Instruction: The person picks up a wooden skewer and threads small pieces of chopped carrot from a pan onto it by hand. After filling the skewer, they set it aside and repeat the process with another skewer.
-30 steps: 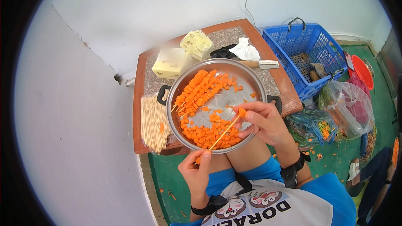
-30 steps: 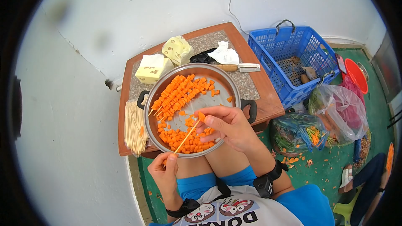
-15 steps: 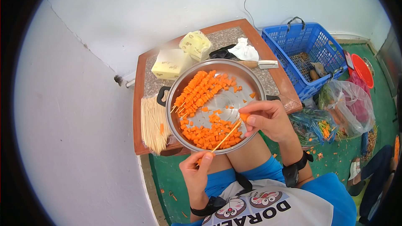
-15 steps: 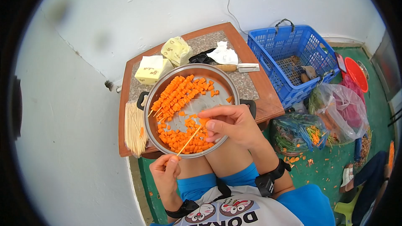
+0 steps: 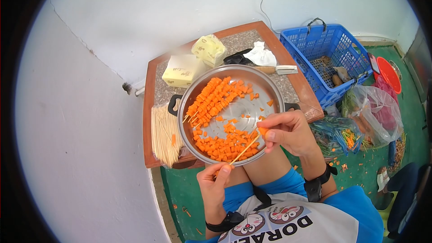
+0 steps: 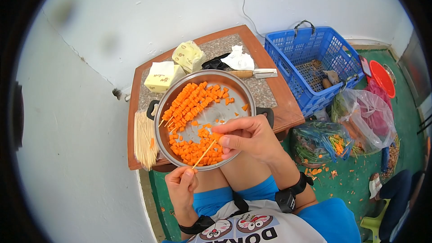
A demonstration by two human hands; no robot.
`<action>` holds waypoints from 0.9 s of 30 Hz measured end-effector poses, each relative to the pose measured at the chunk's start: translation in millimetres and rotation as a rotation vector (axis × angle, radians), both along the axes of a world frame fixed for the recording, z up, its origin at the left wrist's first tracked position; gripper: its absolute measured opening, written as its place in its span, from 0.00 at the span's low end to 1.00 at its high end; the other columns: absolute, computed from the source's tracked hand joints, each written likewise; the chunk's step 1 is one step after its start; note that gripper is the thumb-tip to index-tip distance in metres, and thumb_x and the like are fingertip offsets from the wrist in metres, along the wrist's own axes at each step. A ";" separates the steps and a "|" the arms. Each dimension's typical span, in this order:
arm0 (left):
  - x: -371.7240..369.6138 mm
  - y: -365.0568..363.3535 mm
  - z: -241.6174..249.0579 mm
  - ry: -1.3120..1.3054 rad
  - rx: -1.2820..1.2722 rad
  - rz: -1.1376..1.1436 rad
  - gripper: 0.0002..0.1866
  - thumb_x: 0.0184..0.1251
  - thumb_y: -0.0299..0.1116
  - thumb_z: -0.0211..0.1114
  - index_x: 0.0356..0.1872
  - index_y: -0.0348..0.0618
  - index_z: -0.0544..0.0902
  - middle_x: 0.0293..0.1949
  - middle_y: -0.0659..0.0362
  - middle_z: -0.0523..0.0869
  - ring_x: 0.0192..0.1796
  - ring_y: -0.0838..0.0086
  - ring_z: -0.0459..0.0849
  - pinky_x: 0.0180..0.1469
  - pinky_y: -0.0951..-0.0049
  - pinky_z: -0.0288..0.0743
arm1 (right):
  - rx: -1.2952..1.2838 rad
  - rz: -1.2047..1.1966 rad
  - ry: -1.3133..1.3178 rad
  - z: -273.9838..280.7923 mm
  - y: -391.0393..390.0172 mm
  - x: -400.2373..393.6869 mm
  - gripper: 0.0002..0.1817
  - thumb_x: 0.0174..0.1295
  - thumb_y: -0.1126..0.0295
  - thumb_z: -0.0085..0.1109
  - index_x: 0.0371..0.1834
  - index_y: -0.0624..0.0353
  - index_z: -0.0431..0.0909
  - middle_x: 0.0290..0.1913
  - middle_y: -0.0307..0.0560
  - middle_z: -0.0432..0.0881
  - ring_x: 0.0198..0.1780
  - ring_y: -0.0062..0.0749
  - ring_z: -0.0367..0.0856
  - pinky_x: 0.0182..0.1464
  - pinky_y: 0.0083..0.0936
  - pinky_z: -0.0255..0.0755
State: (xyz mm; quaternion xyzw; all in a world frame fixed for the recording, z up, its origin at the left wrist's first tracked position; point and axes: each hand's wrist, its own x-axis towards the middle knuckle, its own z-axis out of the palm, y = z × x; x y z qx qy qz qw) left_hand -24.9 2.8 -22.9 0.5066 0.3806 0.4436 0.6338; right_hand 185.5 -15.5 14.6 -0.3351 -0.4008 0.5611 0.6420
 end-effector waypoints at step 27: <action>-0.7 6.0 11.3 0.157 0.454 0.096 0.10 0.53 0.29 0.59 0.25 0.29 0.77 0.11 0.64 0.69 0.13 0.84 0.62 0.15 0.84 0.52 | 0.005 -0.091 0.043 14.8 -11.3 -16.0 0.11 0.50 0.80 0.54 0.38 0.70 0.74 0.27 0.47 0.77 0.25 0.25 0.78 0.28 0.18 0.75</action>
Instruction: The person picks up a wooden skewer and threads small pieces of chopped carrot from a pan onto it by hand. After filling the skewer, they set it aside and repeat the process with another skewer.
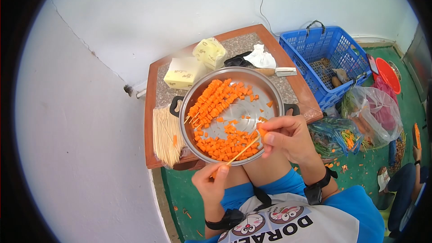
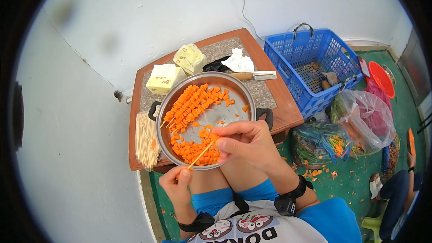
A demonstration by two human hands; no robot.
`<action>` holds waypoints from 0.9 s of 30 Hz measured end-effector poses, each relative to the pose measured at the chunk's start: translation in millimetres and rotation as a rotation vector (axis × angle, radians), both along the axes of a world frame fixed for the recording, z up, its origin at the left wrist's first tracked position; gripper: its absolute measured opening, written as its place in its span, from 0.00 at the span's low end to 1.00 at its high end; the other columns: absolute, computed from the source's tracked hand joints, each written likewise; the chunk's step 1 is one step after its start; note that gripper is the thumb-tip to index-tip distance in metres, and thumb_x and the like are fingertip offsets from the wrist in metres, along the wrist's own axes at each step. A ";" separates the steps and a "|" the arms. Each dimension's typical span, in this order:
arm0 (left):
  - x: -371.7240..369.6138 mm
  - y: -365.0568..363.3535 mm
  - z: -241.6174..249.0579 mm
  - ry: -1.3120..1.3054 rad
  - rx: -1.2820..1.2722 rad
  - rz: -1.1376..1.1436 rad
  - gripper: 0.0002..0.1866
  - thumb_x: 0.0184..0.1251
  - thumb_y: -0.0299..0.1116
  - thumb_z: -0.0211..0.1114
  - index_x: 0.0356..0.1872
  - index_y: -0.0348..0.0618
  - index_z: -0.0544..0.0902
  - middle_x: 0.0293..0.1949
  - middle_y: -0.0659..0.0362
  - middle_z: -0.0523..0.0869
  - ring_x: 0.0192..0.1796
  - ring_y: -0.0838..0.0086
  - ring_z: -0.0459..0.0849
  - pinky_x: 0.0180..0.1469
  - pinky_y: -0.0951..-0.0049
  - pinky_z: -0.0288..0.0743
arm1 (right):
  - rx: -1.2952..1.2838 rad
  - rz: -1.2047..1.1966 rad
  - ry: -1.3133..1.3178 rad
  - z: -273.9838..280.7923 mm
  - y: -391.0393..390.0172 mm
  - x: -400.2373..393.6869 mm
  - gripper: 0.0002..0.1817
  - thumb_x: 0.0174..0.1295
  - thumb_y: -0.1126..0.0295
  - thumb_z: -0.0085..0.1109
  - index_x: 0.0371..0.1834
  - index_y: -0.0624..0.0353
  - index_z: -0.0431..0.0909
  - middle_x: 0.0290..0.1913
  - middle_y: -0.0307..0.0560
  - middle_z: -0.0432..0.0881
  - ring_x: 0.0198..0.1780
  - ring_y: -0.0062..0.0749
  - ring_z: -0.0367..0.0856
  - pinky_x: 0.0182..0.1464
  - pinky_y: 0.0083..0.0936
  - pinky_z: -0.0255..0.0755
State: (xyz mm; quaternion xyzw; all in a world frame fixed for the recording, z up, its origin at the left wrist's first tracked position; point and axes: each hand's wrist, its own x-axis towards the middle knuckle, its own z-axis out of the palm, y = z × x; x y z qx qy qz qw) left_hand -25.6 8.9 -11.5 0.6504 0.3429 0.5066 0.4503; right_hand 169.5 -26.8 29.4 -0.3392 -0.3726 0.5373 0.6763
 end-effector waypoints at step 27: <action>12.3 6.8 -8.1 0.085 0.489 0.155 0.06 0.48 0.26 0.61 0.25 0.31 0.78 0.14 0.60 0.72 0.16 0.82 0.65 0.17 0.84 0.54 | 0.131 0.000 0.164 -11.3 2.0 -5.7 0.11 0.50 0.81 0.52 0.38 0.71 0.72 0.29 0.48 0.76 0.28 0.24 0.76 0.27 0.21 0.78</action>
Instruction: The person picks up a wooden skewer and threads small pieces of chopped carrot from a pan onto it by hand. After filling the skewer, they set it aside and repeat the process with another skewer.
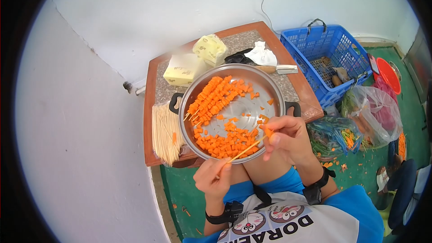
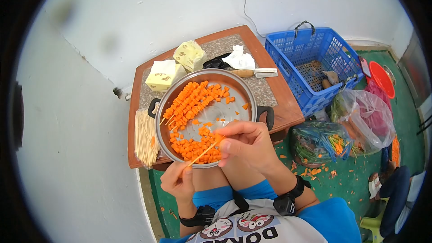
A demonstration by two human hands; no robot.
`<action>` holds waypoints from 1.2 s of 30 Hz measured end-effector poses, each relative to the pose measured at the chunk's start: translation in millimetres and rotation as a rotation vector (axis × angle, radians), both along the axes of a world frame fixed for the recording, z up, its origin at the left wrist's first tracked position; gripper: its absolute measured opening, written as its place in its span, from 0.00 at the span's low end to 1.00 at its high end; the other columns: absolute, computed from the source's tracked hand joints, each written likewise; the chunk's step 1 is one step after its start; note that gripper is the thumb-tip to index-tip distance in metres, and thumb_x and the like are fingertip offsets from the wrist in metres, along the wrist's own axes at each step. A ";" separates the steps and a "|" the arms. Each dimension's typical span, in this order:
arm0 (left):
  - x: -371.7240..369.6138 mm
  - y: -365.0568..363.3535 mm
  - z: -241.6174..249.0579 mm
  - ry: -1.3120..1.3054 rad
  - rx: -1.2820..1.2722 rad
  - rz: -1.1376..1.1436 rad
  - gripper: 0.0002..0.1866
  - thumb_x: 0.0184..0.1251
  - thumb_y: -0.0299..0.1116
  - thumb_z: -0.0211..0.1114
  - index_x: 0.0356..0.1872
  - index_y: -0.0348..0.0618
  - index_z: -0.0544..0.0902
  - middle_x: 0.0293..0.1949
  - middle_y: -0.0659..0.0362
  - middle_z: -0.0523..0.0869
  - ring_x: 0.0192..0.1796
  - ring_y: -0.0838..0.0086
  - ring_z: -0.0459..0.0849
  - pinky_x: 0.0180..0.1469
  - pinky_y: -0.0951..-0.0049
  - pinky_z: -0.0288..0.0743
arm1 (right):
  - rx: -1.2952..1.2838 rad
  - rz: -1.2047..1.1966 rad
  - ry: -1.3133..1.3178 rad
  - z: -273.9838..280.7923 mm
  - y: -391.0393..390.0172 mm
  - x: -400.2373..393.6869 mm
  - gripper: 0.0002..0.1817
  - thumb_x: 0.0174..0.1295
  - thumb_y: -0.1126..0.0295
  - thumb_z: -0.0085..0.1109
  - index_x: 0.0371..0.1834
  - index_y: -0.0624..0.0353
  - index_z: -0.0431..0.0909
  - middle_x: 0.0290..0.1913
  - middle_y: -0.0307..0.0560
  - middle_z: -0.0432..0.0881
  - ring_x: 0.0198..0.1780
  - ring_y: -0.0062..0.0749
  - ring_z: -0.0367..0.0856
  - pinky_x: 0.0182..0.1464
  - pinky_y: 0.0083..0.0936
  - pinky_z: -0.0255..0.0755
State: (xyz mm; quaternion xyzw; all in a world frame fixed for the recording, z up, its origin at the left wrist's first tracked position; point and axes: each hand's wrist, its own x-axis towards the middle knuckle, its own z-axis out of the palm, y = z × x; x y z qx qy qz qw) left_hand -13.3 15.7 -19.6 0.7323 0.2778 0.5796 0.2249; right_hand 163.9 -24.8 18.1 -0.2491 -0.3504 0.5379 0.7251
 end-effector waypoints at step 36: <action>-6.3 -7.1 3.3 -0.021 -0.248 -0.055 0.12 0.55 0.31 0.56 0.22 0.29 0.75 0.10 0.63 0.68 0.11 0.83 0.60 0.14 0.83 0.49 | -0.052 0.043 -0.261 16.2 -7.3 0.9 0.13 0.51 0.80 0.53 0.41 0.71 0.73 0.28 0.48 0.77 0.26 0.23 0.77 0.30 0.14 0.74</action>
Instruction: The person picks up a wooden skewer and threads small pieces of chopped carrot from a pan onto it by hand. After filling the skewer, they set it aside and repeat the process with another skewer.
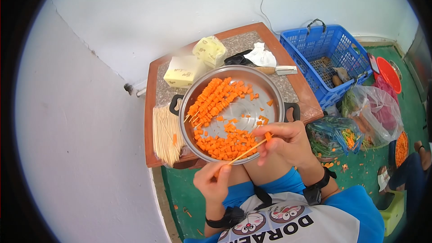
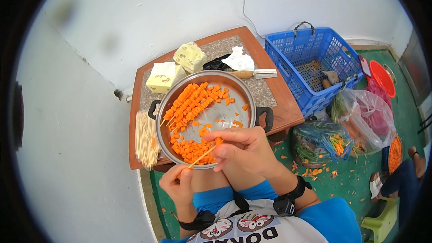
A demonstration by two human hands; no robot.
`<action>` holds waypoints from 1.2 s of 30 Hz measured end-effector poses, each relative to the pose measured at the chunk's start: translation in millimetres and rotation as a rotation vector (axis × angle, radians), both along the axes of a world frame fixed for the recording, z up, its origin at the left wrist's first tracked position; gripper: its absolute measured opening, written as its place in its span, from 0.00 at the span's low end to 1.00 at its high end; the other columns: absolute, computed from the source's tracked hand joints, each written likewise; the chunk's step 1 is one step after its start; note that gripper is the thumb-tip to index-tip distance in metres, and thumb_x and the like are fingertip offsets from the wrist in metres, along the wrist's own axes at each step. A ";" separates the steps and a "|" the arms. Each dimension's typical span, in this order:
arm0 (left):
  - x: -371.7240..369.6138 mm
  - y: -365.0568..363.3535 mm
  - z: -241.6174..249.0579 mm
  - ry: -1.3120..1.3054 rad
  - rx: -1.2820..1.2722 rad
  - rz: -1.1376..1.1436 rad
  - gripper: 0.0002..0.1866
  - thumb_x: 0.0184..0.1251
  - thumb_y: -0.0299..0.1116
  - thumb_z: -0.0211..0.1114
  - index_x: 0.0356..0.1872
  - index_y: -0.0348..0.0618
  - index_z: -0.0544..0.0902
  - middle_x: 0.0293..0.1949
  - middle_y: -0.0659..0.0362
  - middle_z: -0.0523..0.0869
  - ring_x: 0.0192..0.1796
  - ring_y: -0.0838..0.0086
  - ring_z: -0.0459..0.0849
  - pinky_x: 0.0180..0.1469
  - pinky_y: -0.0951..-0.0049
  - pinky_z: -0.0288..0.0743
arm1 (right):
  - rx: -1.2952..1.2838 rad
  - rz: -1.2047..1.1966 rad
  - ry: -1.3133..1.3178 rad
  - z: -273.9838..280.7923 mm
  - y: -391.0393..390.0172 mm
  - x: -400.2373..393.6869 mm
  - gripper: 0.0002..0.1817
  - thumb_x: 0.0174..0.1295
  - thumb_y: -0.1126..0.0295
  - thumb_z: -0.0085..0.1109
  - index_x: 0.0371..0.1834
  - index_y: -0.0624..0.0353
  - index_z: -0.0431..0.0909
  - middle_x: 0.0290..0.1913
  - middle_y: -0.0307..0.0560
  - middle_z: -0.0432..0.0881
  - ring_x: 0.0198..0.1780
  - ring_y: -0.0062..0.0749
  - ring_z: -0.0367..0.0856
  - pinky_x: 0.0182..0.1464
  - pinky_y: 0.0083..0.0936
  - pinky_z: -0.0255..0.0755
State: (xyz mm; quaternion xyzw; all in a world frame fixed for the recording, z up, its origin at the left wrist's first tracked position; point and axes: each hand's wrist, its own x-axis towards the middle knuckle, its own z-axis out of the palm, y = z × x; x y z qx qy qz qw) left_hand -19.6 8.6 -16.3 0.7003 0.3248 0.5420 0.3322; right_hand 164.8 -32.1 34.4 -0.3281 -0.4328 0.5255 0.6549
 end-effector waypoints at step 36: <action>2.8 -2.7 14.3 -0.026 -0.432 -0.173 0.07 0.56 0.26 0.56 0.28 0.30 0.77 0.10 0.66 0.67 0.13 0.88 0.61 0.14 0.85 0.49 | -0.127 0.099 -0.123 -4.1 6.1 -0.1 0.13 0.52 0.76 0.54 0.42 0.68 0.73 0.31 0.47 0.78 0.27 0.20 0.76 0.29 0.13 0.74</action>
